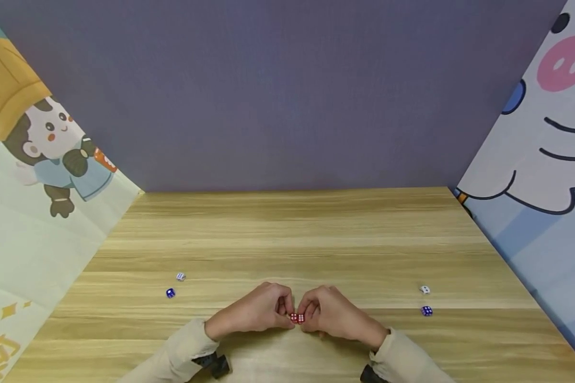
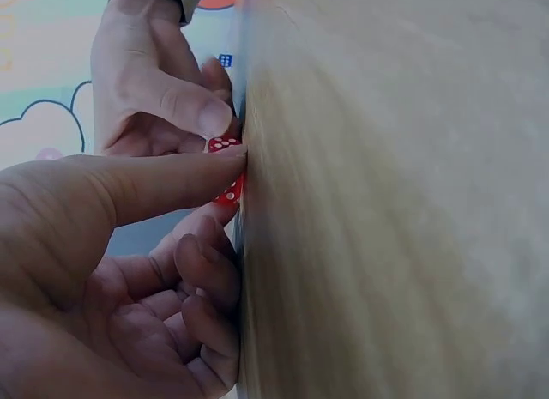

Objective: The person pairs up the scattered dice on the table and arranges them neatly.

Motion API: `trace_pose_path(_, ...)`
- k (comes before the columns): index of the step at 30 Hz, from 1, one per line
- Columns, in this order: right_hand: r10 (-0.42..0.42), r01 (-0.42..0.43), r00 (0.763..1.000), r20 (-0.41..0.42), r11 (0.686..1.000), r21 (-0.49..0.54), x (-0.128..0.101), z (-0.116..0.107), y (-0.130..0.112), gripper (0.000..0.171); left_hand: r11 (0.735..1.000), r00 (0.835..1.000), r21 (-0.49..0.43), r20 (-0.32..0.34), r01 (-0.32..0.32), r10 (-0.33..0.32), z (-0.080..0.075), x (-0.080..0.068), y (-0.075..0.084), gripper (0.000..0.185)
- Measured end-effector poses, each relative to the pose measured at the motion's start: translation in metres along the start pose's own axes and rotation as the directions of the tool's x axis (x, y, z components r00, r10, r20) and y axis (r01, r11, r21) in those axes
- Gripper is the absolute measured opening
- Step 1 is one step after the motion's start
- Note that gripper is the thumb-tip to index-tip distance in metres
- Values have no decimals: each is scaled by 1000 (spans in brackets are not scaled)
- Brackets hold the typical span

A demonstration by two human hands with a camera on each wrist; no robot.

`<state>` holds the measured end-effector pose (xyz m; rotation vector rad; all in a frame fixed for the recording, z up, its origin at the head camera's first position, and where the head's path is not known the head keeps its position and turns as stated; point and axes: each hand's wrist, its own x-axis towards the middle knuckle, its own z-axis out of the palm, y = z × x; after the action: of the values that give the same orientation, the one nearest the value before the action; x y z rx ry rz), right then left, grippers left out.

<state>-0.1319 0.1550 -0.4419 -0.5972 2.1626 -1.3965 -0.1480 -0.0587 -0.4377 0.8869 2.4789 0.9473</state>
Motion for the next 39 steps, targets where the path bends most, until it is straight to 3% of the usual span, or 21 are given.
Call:
trace_pose_path(9, 75, -71, 996, -46, 994, 83, -2, 7, 2, 11, 995, 999, -92, -27, 36, -38, 3, -3, 0, 23)
trace_pose_path(27, 6, -7, 998, -57, 1000, -16, -2, 9, 1, 11, 996, 997, -51, -30, 75, -77, 6, -8, 6, 20)
trace_pose_path(34, 11, -12, 999, -47, 1000, -24, -4, 10, -1, 13, 992, 991, -34, -55, 119, -120, -5, -26, 1, 23)
trace_pose_path(39, 1, -1, 999, -49, 1000, -5, -4, 9, -3, 16, 990, 980, -19, -135, 142, -144, -27, -52, -13, 22)
